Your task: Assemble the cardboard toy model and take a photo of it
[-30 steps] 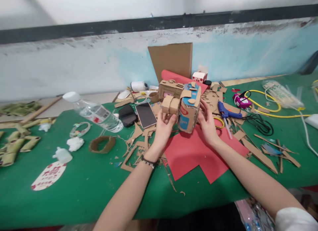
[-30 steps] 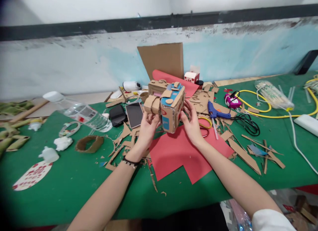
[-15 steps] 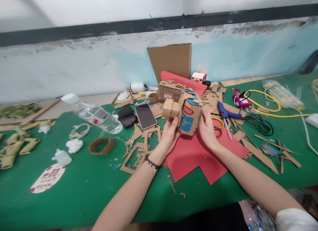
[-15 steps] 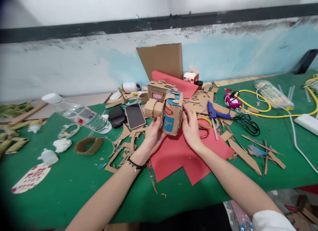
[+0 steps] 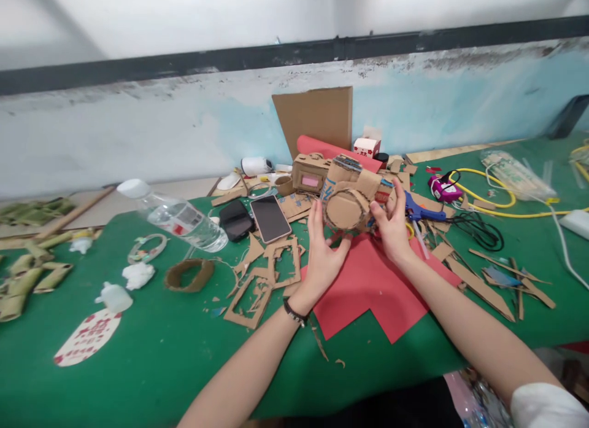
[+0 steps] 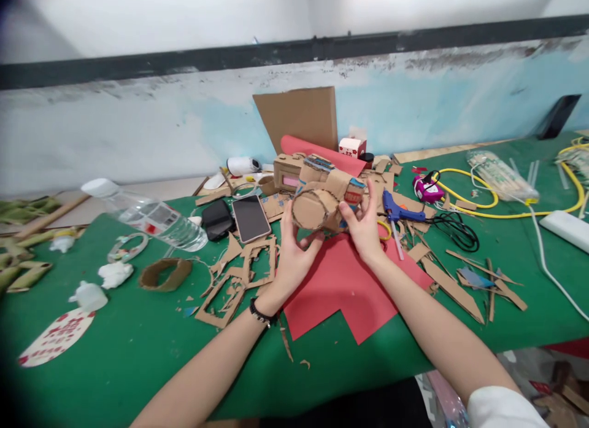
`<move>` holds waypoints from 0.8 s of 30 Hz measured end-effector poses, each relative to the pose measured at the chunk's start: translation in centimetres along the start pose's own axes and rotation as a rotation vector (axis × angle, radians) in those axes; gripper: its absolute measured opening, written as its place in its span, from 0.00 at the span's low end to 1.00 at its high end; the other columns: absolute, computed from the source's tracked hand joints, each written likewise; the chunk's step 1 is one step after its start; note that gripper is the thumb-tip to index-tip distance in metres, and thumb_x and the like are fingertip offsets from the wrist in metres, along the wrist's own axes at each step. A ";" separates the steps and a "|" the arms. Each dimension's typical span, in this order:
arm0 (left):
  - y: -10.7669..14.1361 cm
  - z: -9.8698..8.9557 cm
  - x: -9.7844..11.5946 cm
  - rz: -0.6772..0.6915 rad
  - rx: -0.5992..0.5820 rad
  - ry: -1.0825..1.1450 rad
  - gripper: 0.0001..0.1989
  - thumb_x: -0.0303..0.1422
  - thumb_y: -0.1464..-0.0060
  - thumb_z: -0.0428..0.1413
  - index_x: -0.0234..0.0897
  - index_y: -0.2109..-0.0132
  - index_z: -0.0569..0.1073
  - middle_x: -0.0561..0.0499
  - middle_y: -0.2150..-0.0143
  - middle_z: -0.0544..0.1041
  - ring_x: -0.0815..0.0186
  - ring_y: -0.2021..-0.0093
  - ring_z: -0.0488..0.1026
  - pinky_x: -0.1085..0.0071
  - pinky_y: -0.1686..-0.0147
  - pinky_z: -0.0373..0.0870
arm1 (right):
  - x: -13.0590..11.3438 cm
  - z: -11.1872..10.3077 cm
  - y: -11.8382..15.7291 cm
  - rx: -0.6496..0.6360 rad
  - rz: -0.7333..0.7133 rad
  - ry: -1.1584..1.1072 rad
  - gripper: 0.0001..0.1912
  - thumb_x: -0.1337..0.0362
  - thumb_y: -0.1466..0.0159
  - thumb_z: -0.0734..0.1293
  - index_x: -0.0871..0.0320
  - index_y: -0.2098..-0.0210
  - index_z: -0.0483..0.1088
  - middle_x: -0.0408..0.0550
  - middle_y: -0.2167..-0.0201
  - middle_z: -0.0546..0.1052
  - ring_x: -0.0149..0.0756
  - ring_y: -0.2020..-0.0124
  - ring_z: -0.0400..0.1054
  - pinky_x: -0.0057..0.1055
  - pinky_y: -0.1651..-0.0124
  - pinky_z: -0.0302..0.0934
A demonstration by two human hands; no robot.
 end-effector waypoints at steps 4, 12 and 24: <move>-0.3 -0.6 -0.1 -0.106 0.006 0.115 0.47 0.50 0.32 0.62 0.59 0.17 0.45 0.43 0.13 0.40 0.46 0.29 0.74 0.56 0.47 0.87 | 1.0 -1.7 -1.1 0.086 0.004 0.043 0.46 0.35 0.28 0.67 0.43 0.20 0.48 0.55 0.22 0.65 0.51 0.24 0.65 0.54 0.23 0.63; -2.0 -2.4 -2.1 -0.162 -0.064 0.150 0.48 0.57 0.36 0.63 0.43 0.20 0.55 0.33 0.22 0.66 0.45 0.27 0.72 0.46 0.28 0.72 | 2.1 -1.3 -1.0 -0.036 0.034 0.069 0.44 0.35 0.30 0.69 0.43 0.22 0.59 0.53 0.26 0.70 0.52 0.23 0.63 0.56 0.23 0.61; -3.2 -3.1 -2.1 -0.110 -0.091 0.143 0.46 0.58 0.38 0.66 0.40 0.25 0.59 0.32 0.24 0.68 0.47 0.25 0.69 0.50 0.24 0.65 | 2.5 -0.8 -0.8 -0.152 0.017 0.045 0.45 0.34 0.28 0.67 0.38 0.19 0.53 0.44 0.19 0.61 0.47 0.18 0.54 0.54 0.18 0.53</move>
Point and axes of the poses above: each hand's wrist, its own y-axis away from the middle knuckle, its own z-axis out of the palm, x = y × z, the point moved 2 cm from there along -y, towards the middle knuckle
